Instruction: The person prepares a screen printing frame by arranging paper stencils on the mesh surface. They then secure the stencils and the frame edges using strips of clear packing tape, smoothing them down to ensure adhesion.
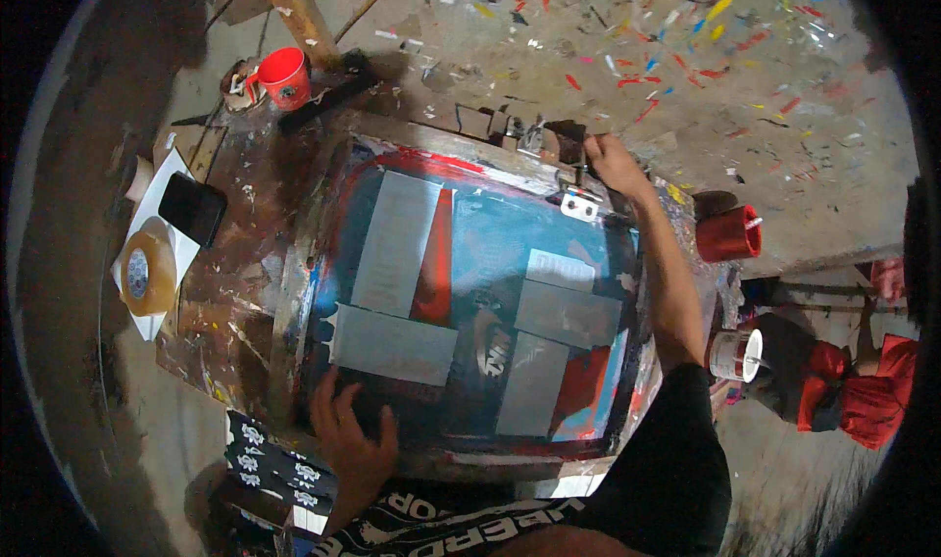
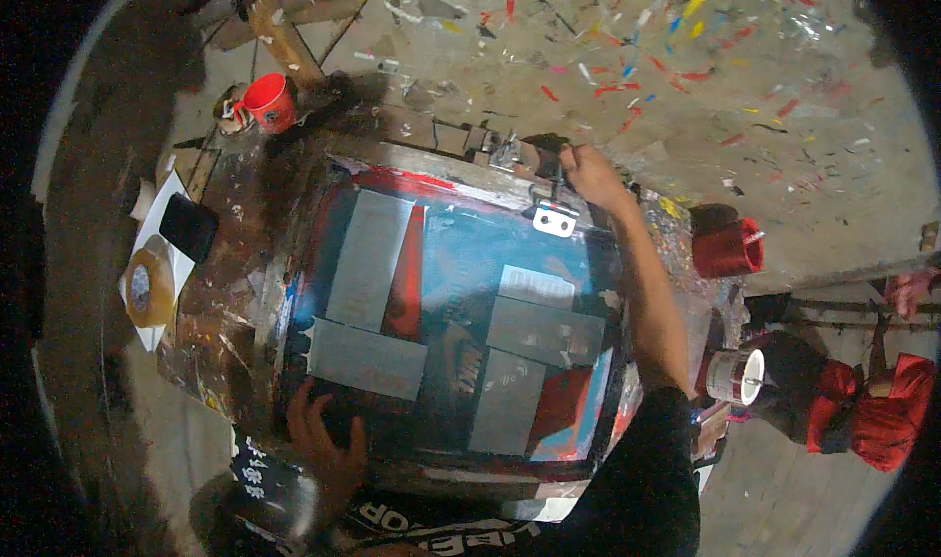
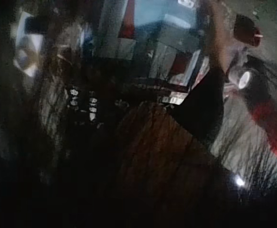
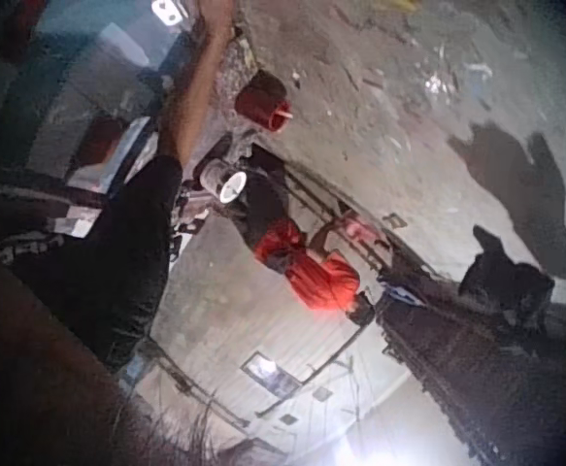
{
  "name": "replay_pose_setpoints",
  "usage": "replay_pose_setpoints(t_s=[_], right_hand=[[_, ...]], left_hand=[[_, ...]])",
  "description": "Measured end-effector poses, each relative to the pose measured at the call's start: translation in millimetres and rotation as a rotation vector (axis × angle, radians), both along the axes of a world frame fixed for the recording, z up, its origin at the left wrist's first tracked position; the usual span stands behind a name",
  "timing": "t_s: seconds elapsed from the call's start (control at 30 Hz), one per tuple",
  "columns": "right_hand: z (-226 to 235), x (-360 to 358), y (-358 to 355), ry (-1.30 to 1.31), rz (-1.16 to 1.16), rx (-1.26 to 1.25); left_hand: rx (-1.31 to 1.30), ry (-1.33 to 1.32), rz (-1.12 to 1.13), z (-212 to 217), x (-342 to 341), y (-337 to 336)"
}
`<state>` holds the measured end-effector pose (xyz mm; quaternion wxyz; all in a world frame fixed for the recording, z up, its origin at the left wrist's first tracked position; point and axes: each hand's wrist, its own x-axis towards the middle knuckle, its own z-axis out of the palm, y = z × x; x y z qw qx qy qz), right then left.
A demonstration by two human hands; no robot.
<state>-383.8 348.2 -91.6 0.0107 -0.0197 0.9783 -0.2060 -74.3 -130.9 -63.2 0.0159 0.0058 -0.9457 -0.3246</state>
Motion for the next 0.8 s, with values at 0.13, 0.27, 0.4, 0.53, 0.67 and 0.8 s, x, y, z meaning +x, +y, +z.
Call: replay_pose_setpoints(t_s=[0.13,0.27,0.4,0.53,0.67,0.8], right_hand=[[-13.9,-0.4,-4.5,0.244,0.051,-0.173],[-23.5,-7.9,21.8,0.031,0.081,0.038],[22.2,27.3,-121.0,0.017,0.433,-0.215],[0.1,131.2,-253.7,-0.089,0.733,-0.391],[-23.6,190.0,-325.8,-0.253,0.937,-0.456],[-27.4,205.2,-349.9,-0.289,0.985,-0.468]], left_hand=[[-0.046,-0.01,-0.028,-1.7,-2.5,-4.6],[-0.03,-0.003,-0.018,-0.5,6.0,-1.5],[0.035,-0.007,0.018,-3.4,22.8,-8.6],[0.017,0.179,0.059,-26.2,25.0,-1.5],[-0.014,0.237,0.101,-45.5,24.3,3.1],[-0.02,0.411,0.123,-60.1,18.4,4.8]])
